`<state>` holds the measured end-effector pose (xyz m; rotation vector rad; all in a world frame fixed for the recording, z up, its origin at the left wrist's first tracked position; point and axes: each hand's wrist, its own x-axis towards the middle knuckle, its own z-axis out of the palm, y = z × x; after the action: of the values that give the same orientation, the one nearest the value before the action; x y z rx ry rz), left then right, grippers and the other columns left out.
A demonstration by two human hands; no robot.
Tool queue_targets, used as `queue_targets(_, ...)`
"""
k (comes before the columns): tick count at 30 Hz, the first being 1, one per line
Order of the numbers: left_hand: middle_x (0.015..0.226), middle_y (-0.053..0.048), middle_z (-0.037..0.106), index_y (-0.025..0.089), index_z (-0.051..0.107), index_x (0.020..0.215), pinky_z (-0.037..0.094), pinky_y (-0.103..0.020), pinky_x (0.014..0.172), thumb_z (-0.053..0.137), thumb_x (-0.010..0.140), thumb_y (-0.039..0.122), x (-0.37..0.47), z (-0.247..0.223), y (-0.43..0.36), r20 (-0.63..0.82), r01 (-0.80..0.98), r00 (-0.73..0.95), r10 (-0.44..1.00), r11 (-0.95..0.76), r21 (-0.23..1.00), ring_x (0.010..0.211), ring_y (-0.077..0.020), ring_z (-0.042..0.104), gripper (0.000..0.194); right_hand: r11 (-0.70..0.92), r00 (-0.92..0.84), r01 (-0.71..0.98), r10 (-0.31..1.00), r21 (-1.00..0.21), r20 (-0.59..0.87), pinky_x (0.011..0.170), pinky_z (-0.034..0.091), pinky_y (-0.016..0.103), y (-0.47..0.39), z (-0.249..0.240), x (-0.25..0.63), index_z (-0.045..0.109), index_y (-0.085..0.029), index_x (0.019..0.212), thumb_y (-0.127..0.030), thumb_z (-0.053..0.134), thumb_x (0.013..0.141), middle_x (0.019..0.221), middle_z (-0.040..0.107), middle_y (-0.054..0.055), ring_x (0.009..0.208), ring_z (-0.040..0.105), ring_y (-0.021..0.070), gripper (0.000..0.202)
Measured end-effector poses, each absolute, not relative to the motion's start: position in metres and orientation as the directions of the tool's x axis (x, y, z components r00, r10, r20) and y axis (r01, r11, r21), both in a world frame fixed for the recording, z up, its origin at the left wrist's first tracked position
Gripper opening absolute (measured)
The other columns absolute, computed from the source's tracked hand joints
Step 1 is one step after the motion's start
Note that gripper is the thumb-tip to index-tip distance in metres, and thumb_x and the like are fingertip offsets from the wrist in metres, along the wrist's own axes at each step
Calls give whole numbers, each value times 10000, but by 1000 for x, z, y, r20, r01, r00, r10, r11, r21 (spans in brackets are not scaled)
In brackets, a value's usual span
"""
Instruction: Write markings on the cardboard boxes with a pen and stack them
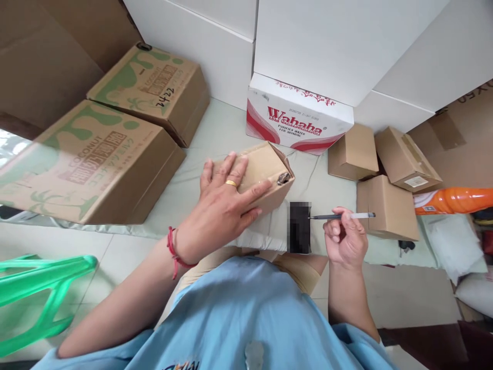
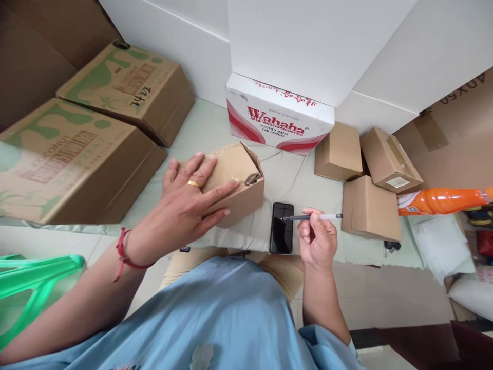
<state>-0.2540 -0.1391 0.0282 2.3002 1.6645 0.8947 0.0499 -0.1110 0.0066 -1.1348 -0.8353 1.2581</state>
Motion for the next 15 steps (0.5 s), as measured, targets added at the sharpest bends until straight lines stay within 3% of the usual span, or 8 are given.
queue_targets(3,1731,-289,388,181,497,1605,171,-860,1258,750,957,410,-252,17,-139,402,840,170,900,-346,419,1625,-551,321,732,-41,138,-311,987,-950,-88,406,306,183,-102,14,49,820,-197,896,-528,872,834,521,540,-61,398,375,42,340)
queue_targets(5,1710,-321,401,137,449,1616,201,-834,1269,740,964,416,-245,13,-143,421,847,174,890,-353,398,1629,-537,324,767,-33,124,-337,989,-941,-79,393,292,178,-96,19,47,799,-203,883,-526,870,841,534,542,-65,398,374,43,333)
queue_targets(8,1681,-306,452,150,521,1526,244,-806,1278,721,979,367,-233,11,-150,456,860,157,876,-348,374,1626,-509,354,622,-26,89,-383,994,-923,-65,378,287,166,-90,25,44,743,-218,844,-465,900,826,530,498,-89,391,345,40,293)
queue_targets(12,1630,-286,523,176,657,1209,274,-822,1260,669,1018,355,-227,13,-153,489,868,166,856,-362,339,1590,-507,422,263,-71,18,-463,996,-883,-90,342,262,143,-86,27,42,674,-220,744,-394,932,787,488,428,-116,354,244,30,315)
queue_targets(15,1570,-312,570,163,649,1060,329,-826,1231,646,1038,365,-227,15,-152,506,877,200,839,-383,288,1534,-513,500,203,-96,-3,-490,994,-866,-108,319,264,143,-85,26,44,675,-217,707,-381,898,810,453,416,-115,333,217,36,295)
